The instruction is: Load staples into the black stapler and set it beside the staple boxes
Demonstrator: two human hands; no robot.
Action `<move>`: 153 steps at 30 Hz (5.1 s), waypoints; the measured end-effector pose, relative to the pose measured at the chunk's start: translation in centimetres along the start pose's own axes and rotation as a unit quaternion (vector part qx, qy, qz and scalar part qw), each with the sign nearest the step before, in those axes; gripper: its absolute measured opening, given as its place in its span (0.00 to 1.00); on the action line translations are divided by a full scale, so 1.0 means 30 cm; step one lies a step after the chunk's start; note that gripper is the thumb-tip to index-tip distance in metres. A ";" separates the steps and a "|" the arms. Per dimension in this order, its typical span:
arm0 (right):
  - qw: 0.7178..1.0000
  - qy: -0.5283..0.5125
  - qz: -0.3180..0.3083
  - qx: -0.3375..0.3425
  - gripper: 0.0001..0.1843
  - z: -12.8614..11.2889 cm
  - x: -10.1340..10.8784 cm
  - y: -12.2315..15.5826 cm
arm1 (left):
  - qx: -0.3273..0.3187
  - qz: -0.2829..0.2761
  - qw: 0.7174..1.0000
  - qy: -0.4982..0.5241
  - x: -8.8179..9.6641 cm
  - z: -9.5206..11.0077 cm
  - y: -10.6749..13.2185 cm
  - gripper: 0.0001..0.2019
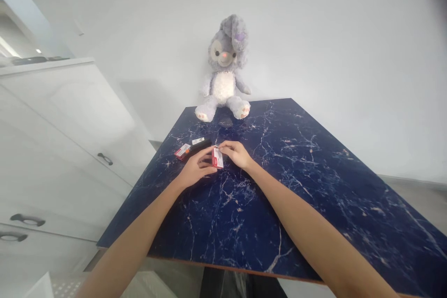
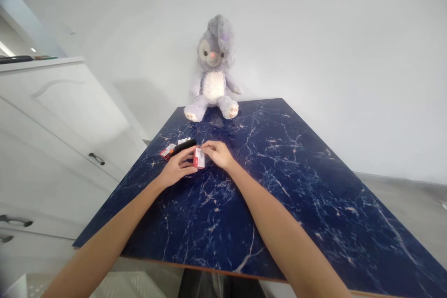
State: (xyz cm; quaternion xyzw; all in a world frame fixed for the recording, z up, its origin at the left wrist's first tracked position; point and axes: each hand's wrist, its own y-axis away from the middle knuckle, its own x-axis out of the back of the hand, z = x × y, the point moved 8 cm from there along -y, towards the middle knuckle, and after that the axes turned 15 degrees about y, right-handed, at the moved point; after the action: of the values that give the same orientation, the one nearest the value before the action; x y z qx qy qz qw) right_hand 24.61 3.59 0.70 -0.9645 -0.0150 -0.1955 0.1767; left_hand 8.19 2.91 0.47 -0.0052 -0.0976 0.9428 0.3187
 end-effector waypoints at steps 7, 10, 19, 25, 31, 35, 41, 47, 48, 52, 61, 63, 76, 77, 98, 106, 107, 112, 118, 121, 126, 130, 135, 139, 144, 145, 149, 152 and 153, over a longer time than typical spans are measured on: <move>0.991 0.082 0.091 -0.050 0.08 0.037 0.044 0.002 | -0.118 0.144 0.982 -0.020 0.112 0.093 0.010 0.25; 0.979 0.147 0.124 -0.067 0.09 0.053 0.062 0.003 | -0.202 0.301 0.932 -0.026 0.284 0.152 0.052 0.18; 0.915 0.368 0.152 -0.060 0.15 0.019 0.061 0.020 | -0.012 0.293 0.945 -0.147 0.517 0.004 0.022 0.17; 0.911 0.401 0.093 -0.037 0.24 0.022 0.023 0.018 | -0.041 0.218 0.937 -0.271 0.456 0.029 0.019 0.25; 0.936 0.352 0.008 -0.014 0.38 0.004 -0.056 0.004 | -0.063 0.133 0.890 -0.432 0.368 0.037 -0.003 0.24; 0.955 0.293 -0.048 -0.009 0.43 -0.029 -0.146 -0.009 | -0.068 0.142 0.887 -0.434 0.368 0.027 -0.015 0.21; 0.966 0.257 -0.002 -0.032 0.43 -0.026 -0.139 -0.008 | -0.062 0.166 0.898 -0.404 0.375 0.019 -0.003 0.22; 0.962 0.239 0.082 -0.106 0.33 0.044 -0.071 -0.001 | -0.090 0.231 0.906 -0.343 0.427 0.075 0.016 0.17; 0.962 0.241 0.079 -0.104 0.32 0.046 -0.072 -0.002 | -0.084 0.228 0.902 -0.356 0.432 0.074 0.015 0.17; 0.958 0.270 0.066 -0.069 0.29 0.023 -0.085 -0.004 | -0.059 0.232 0.889 -0.390 0.467 0.053 0.017 0.14; 0.949 0.308 0.058 -0.038 0.22 -0.009 -0.094 -0.001 | -0.081 0.264 0.855 -0.438 0.511 0.073 0.034 0.15; 0.946 0.320 0.052 -0.028 0.21 -0.011 -0.100 -0.003 | -0.082 0.217 0.858 -0.459 0.473 0.061 0.016 0.15; 0.934 0.356 0.038 -0.010 0.18 -0.023 -0.112 0.003 | -0.093 0.299 0.863 -0.396 0.462 0.115 0.057 0.23; 0.933 0.358 0.037 -0.011 0.18 -0.023 -0.113 0.003 | -0.104 0.312 0.858 -0.394 0.462 0.133 0.068 0.22; 0.931 0.364 0.039 0.006 0.16 -0.025 -0.118 0.007 | 0.108 0.151 0.904 -0.385 0.468 0.106 0.088 0.13; 0.928 0.369 0.041 0.011 0.17 -0.026 -0.119 0.008 | 0.009 0.157 0.870 -0.467 0.439 0.100 0.059 0.12; 0.929 0.369 0.040 0.009 0.17 -0.025 -0.119 0.008 | 0.004 0.156 0.867 -0.473 0.436 0.101 0.056 0.12; 0.927 0.373 0.021 0.015 0.17 -0.036 -0.132 0.012 | -0.004 0.229 0.853 -0.468 0.491 0.153 0.068 0.07; 0.908 0.412 -0.038 0.059 0.33 -0.061 -0.186 0.025 | 0.050 0.312 0.822 -0.474 0.569 0.108 0.086 0.19; 0.897 0.436 -0.045 0.061 0.35 -0.061 -0.196 0.031 | 0.083 0.301 0.831 -0.461 0.568 0.064 0.088 0.20; 0.915 0.401 0.017 0.045 0.32 -0.060 -0.158 0.026 | -0.073 0.391 0.800 -0.450 0.497 0.196 0.120 0.18; 0.935 0.338 0.103 -0.007 0.28 -0.034 -0.089 0.015 | -0.233 0.284 0.790 -0.491 0.278 0.264 0.082 0.14; 0.950 0.277 0.135 -0.059 0.21 0.006 -0.050 0.007 | -0.246 0.080 0.803 -0.538 0.035 0.196 0.026 0.09; 0.944 0.302 0.119 -0.049 0.17 -0.019 -0.054 0.012 | -0.227 0.130 0.822 -0.507 0.078 0.195 0.027 0.10; 0.947 0.321 0.024 -0.012 0.15 -0.057 -0.111 0.019 | -0.156 0.235 0.825 -0.490 0.244 0.174 0.030 0.16; 0.947 0.321 0.008 0.009 0.17 -0.068 -0.124 0.020 | -0.141 0.234 0.828 -0.489 0.260 0.163 0.027 0.17; 0.946 0.317 -0.011 0.067 0.23 -0.096 -0.147 0.024 | -0.125 0.243 0.842 -0.465 0.285 0.143 0.025 0.16; 0.947 0.319 -0.010 0.047 0.17 -0.090 -0.141 0.024 | -0.138 0.265 0.845 -0.444 0.295 0.147 0.032 0.14; 0.948 0.315 -0.016 0.040 0.14 -0.087 -0.142 0.024 | -0.139 0.271 0.845 -0.439 0.300 0.148 0.034 0.14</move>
State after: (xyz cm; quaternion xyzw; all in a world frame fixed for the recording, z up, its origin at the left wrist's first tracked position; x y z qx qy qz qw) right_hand 19.78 2.17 1.09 -0.8455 0.0187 -0.4915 0.2076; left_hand 0.09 6.74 5.10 0.3387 -0.3520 0.8721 -0.0300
